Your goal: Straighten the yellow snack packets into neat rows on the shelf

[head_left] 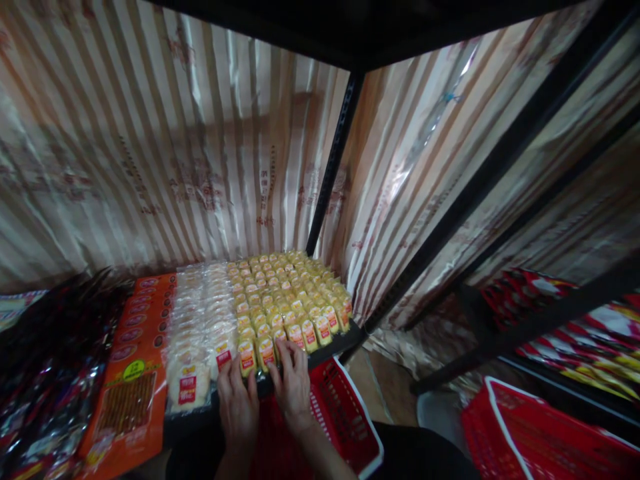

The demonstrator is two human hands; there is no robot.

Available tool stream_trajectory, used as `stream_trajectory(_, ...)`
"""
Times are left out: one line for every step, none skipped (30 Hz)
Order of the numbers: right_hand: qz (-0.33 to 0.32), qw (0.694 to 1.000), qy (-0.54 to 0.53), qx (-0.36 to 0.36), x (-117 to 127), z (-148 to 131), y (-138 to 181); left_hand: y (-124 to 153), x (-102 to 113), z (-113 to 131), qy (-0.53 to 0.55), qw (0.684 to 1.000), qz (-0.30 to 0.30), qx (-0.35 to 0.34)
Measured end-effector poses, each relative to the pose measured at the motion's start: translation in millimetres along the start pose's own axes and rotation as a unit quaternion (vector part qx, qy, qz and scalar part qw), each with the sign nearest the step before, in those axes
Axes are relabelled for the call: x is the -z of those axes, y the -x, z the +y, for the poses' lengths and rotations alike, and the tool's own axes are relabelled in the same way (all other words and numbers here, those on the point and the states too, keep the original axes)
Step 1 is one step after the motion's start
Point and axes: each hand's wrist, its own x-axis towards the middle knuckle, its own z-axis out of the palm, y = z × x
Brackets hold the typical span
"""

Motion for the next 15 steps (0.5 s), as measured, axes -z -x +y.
stream_trajectory(-0.004,1.0,-0.005,0.001,1,0,-1,1,-3,-2,0.001,1.0,0.007,-0.01)
stream_trajectory(-0.006,1.0,-0.013,-0.001,0,0,-1,2,-6,-4,0.004,1.0,0.012,-0.02)
stream_trajectory(-0.008,1.0,-0.021,-0.004,0,0,-1,3,-9,-6,0.008,0.999,0.016,-0.029)
stream_trajectory(-0.01,1.0,-0.029,-0.008,-1,0,-2,3,-11,-7,0.012,0.999,0.017,-0.037)
stream_trajectory(-0.013,0.999,-0.035,-0.012,-2,-1,-2,3,-13,-9,0.015,0.999,0.019,-0.043)
stream_trajectory(-0.017,0.999,-0.038,-0.016,-3,-1,-2,3,-15,-10,0.014,0.998,0.023,-0.049)
stream_trajectory(-0.022,0.999,-0.04,-0.019,-3,-1,-3,3,-16,-11,0.011,0.998,0.026,-0.056)
stream_trajectory(-0.028,0.999,-0.041,-0.02,-3,-1,-3,3,-16,-12,0.004,0.997,0.031,-0.067)
stream_trajectory(-0.034,0.998,-0.043,-0.019,-3,-1,-3,3,-15,-12,-0.006,0.996,0.039,-0.079)
stream_trajectory(-0.038,0.998,-0.045,-0.017,-2,-1,-3,3,-14,-12,-0.017,0.994,0.052,-0.092)
stream_trajectory(-0.042,0.998,-0.048,-0.014,-1,0,-3,3,-13,-11,-0.029,0.992,0.067,-0.105)
stream_trajectory(-0.044,0.998,-0.052,-0.008,0,0,-3,2,-11,-9,-0.042,0.989,0.082,-0.117)
stream_trajectory(-0.045,0.997,-0.057,-0.001,1,2,-2,2,-11,-7,-0.054,0.985,0.098,-0.128)
stream_trajectory(-0.044,0.997,-0.062,0.008,3,3,-2,1,-10,-4,-0.064,0.981,0.114,-0.14)
stream_trajectory(-0.042,0.997,-0.067,0.018,4,4,-1,0,-10,0,-0.074,0.977,0.126,-0.154)
